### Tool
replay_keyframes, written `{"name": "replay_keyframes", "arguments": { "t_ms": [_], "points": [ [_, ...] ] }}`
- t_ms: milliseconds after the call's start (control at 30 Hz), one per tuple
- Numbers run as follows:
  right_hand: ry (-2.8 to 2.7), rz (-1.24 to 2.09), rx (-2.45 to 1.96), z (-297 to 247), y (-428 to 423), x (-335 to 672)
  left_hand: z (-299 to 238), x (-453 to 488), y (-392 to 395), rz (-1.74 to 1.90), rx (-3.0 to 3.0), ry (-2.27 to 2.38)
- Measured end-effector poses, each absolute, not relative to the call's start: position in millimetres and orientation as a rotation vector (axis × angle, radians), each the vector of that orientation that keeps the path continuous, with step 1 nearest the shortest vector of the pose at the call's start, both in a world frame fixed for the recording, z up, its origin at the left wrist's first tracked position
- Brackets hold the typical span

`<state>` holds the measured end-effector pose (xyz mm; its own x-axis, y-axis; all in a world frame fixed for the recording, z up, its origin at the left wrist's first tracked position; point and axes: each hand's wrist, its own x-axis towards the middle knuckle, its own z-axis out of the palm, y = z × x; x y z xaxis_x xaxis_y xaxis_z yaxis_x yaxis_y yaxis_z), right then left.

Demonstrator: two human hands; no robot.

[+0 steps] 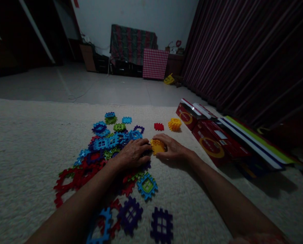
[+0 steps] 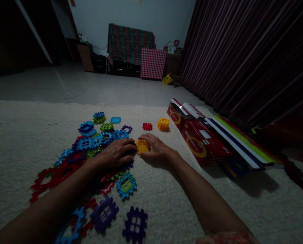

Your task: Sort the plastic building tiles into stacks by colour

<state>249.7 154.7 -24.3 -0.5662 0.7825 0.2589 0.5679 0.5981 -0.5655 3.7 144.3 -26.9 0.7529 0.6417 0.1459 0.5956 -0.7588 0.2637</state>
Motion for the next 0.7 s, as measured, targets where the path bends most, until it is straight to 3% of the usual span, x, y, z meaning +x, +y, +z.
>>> {"name": "replay_keyframes", "arguments": {
  "t_ms": [300,500,700],
  "points": [
    [-2.211,0.383,-0.954,-53,157,247,-30,3,145,0.366,2.743,0.971],
    [-2.155,0.463,-0.905,-49,160,252,-34,3,147,0.366,2.744,0.965],
    [-2.142,0.540,-1.127,-37,173,273,-36,2,149,0.375,2.746,0.968]
  ]
}}
